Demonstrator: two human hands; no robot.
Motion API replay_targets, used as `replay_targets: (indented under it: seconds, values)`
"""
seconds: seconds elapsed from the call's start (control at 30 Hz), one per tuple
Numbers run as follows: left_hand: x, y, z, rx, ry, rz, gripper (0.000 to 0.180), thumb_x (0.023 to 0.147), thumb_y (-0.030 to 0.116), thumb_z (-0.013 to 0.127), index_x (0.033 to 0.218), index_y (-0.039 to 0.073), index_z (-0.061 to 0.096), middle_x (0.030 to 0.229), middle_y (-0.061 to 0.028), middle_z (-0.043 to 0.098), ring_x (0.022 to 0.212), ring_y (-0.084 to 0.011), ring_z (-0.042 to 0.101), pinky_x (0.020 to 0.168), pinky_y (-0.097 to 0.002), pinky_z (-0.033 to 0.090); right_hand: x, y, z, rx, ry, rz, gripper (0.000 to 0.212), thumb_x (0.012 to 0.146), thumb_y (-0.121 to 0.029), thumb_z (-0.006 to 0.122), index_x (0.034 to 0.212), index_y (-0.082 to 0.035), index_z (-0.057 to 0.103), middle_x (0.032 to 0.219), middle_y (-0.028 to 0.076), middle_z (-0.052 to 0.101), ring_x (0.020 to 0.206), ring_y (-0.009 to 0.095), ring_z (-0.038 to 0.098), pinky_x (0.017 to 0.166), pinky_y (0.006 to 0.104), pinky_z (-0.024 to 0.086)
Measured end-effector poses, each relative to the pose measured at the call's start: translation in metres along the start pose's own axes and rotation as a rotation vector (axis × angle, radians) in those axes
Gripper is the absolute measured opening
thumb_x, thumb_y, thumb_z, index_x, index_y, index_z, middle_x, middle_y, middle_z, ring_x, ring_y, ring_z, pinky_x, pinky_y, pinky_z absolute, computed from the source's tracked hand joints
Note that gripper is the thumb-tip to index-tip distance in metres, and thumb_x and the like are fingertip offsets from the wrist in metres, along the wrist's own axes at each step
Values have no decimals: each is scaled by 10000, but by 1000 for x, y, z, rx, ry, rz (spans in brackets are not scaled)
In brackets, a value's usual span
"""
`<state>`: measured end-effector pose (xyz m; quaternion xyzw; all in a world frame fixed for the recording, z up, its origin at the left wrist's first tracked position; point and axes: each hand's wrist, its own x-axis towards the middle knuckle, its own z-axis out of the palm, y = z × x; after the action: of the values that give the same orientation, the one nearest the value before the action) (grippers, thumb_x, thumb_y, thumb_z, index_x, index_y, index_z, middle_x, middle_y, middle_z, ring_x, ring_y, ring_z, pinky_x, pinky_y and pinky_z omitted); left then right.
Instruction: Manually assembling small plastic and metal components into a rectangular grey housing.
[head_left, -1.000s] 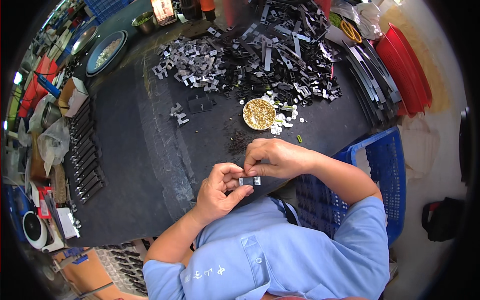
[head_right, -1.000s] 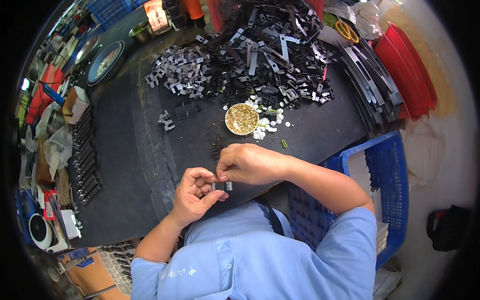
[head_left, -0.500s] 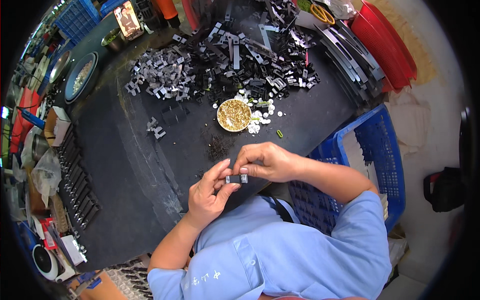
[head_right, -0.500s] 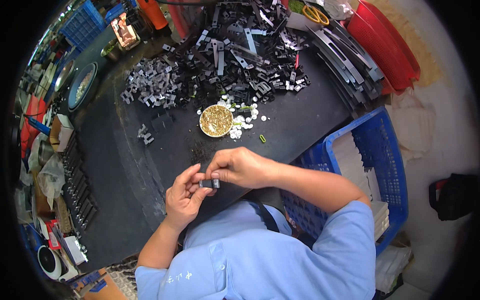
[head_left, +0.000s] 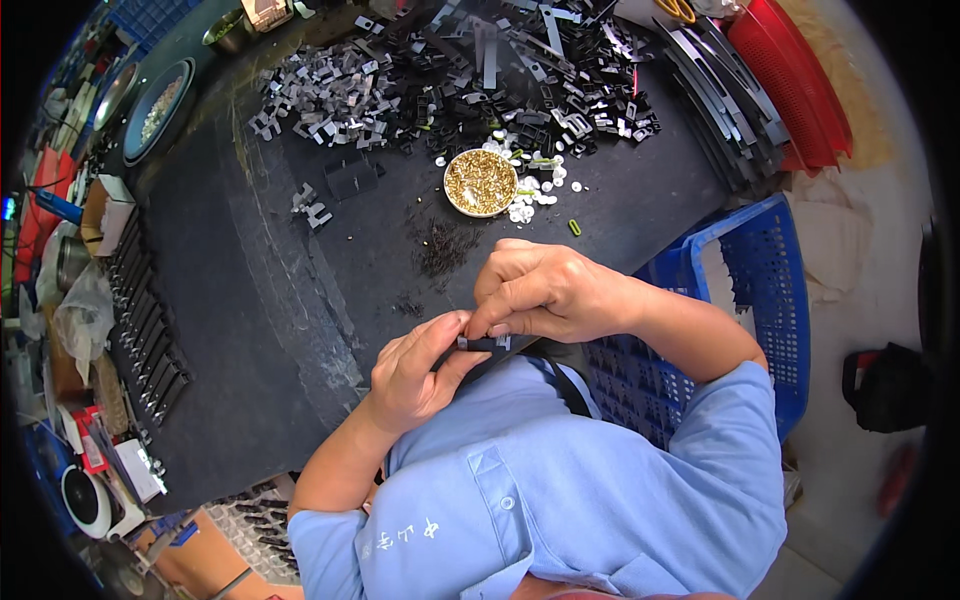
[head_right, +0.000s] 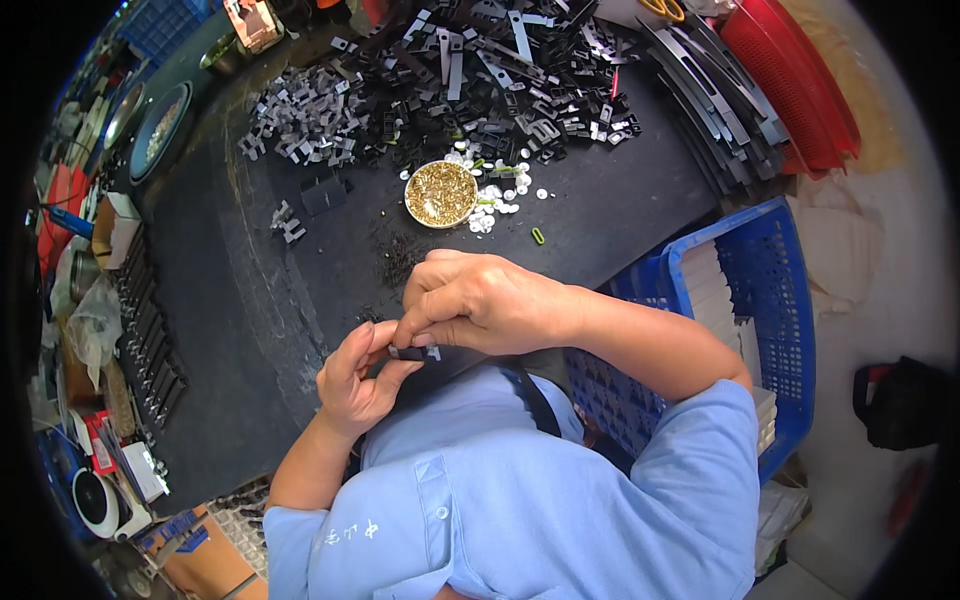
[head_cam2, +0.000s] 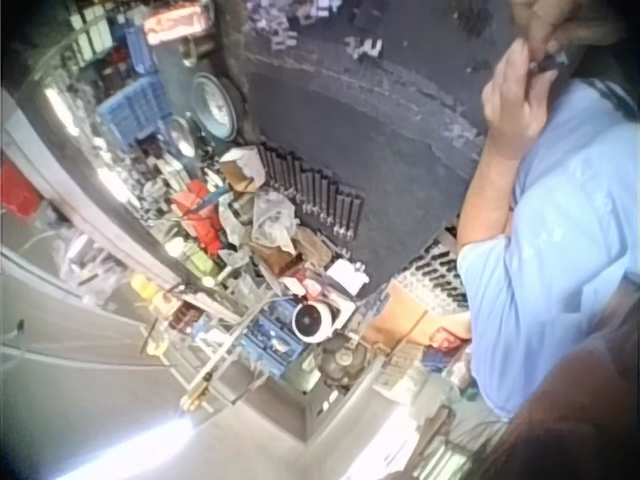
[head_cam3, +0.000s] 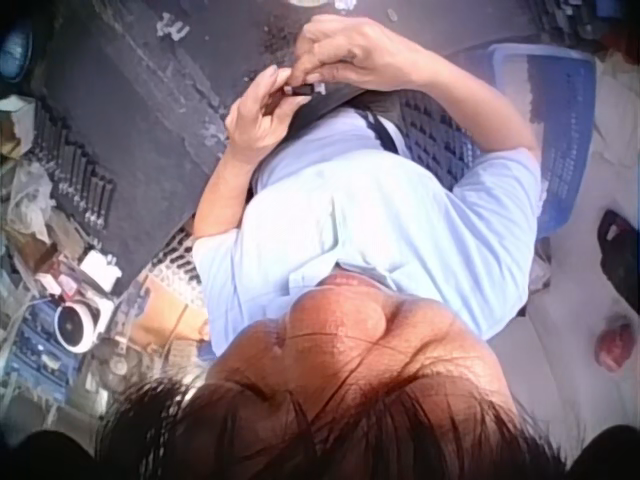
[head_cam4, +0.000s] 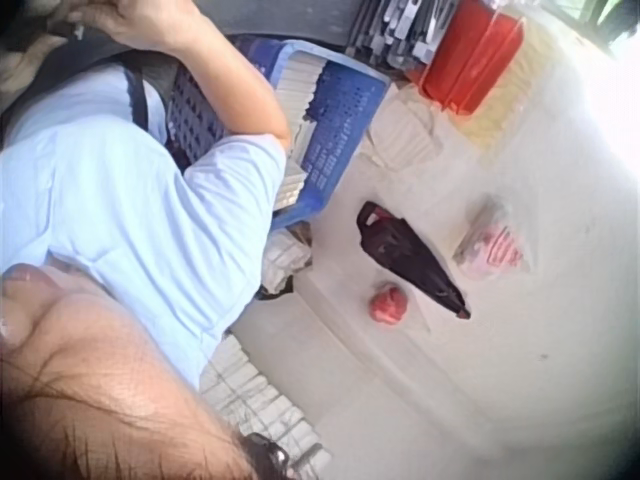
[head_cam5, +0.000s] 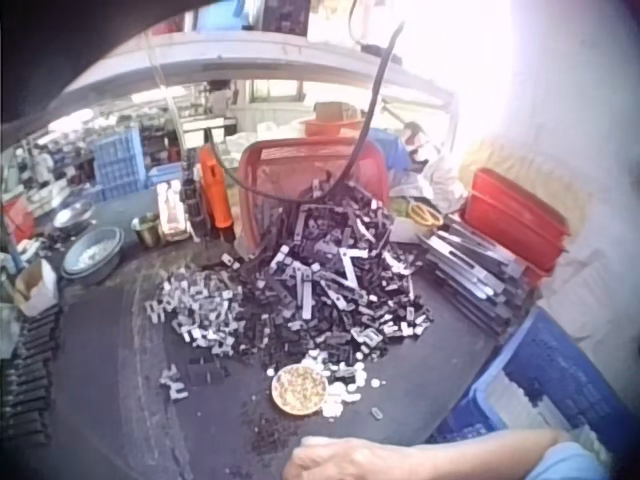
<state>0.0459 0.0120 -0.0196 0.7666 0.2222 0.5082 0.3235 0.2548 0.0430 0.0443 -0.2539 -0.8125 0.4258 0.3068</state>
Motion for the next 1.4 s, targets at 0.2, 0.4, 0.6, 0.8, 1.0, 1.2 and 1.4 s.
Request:
replay_targets:
  seconds: [0.2,0.4,0.6,0.8,1.0,1.2,1.4]
  values:
    - [8,11,0,-129,99,-38,522,747,15,724,1202,-7,469,968,-187,647,878,-268,665,681,-311,564,-16,2,0,31,-8,-93,398,912,-421,490,1184,-157,612,1223,147,473,1104,302,415,963,431,298]
    - [17,14,-7,206,12,29,450,764,50,714,1178,11,542,988,-174,638,806,-254,667,629,-297,560,-18,17,4,212,-86,-81,698,872,-646,325,1340,-147,462,1482,199,163,1331,381,169,1058,513,126]
    - [26,10,-15,391,-28,101,316,747,56,724,1044,14,622,942,-155,644,738,-245,661,587,-290,548,-13,23,2,1132,-180,233,1013,767,-807,116,1432,-53,242,1525,127,38,1390,271,114,1086,463,149]
    - [16,23,-16,-252,-86,-519,215,856,75,623,1031,-36,566,961,-162,634,805,-202,658,659,-285,554,0,142,-145,-1014,784,534,298,755,-258,685,980,-67,644,968,112,617,971,301,576,809,418,455]
    - [5,21,-21,-840,-9,-785,223,891,49,558,1083,-54,512,975,-190,622,762,-221,661,650,-329,570,20,137,-127,-1047,607,608,205,776,-261,661,920,-115,657,953,57,619,969,253,560,817,404,422]
    - [3,16,-13,-1208,89,-857,255,884,85,582,1088,-57,525,930,-203,638,713,-226,667,603,-335,570,24,97,-115,-764,706,407,155,792,-216,641,893,-100,655,905,78,622,862,263,606,759,360,454]
    - [-11,29,-37,-868,65,-819,222,850,-8,605,1065,-52,577,912,-137,652,732,-167,658,660,-289,568,6,-33,-67,-950,-142,120,263,713,-129,621,975,-114,640,829,55,580,776,215,602,690,353,468]
